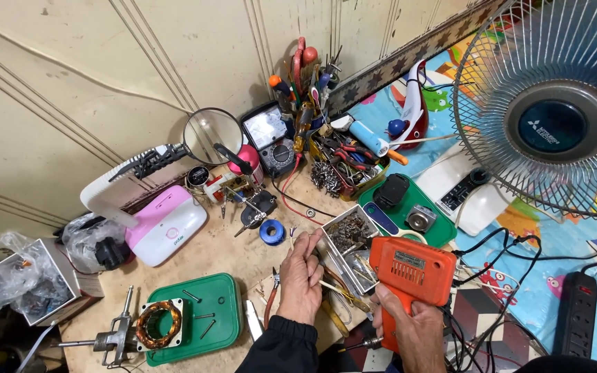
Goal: The person uses a heat gun to apply heat to a white electrical cord held in their left hand. They then use pliers to strip the insulation from the cord's end and continue heating the cord with the heat gun.
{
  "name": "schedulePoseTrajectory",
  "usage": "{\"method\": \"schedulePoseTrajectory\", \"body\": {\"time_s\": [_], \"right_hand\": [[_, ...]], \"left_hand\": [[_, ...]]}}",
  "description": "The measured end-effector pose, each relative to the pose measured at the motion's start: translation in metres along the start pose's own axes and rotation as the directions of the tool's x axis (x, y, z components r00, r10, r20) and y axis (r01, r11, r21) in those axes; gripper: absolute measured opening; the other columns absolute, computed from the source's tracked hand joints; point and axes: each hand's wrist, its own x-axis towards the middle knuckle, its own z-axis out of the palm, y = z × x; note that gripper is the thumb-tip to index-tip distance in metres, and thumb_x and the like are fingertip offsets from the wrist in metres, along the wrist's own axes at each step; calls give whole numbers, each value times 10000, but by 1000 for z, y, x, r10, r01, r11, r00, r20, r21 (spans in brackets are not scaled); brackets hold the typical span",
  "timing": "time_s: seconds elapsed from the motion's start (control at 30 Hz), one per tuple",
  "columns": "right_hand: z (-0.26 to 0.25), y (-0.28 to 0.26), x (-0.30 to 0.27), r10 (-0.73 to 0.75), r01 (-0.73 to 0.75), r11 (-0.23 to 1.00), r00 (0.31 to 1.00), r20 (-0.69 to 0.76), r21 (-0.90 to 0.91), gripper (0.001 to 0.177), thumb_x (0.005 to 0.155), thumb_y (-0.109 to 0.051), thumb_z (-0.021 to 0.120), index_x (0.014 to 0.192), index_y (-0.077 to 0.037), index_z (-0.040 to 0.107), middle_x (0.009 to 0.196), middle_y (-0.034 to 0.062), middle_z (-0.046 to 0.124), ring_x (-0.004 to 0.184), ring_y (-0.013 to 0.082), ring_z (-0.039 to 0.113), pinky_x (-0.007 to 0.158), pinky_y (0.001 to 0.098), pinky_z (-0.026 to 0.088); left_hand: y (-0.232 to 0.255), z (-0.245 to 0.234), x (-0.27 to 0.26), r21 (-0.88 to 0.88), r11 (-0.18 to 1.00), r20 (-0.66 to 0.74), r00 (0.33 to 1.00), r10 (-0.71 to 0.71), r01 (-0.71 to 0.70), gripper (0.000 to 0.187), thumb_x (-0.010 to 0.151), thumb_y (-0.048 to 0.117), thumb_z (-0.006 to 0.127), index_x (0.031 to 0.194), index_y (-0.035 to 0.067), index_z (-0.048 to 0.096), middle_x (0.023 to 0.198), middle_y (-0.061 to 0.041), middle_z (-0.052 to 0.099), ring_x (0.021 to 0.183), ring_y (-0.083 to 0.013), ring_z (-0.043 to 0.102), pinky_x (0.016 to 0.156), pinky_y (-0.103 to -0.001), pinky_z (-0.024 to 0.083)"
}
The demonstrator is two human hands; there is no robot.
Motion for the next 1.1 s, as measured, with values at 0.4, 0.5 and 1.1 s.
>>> {"method": "schedulePoseTrajectory", "body": {"time_s": [0.4, 0.5, 1.1], "right_hand": [[0, 0, -2, -18, 18, 999, 1000, 5, -33, 372, 1048, -177, 749, 906, 161, 815, 616, 264, 692, 527, 342, 598, 568, 460, 531], [-2, 10, 4, -22, 22, 1000, 1000, 6, 2, 365, 1056, -153, 749, 873, 159, 798, 615, 272, 689, 515, 350, 590, 536, 467, 528], [-1, 7, 3, -18, 17, 1000, 1000, 19, 25, 383, 1064, -169, 734, 882, 164, 782, 601, 270, 674, 501, 343, 567, 520, 463, 517]], "left_hand": [[4, 1, -2, 13, 1000, -3, 1000, 17, -17, 190, 1051, 152, 704, 1203, 47, 658, 1385, -239, 799, 424, -33, 289, 327, -175, 189], [5, 1, -2, 18, 1000, -7, 1000, 9, -9, 199, 1052, 165, 701, 1208, 53, 649, 1413, -241, 792, 424, -37, 287, 327, -177, 192], [3, 3, -3, 13, 1000, 15, 1000, 4, -4, 252, 1038, 163, 714, 1243, 35, 641, 1387, -250, 787, 419, -39, 290, 320, -173, 198]]}}
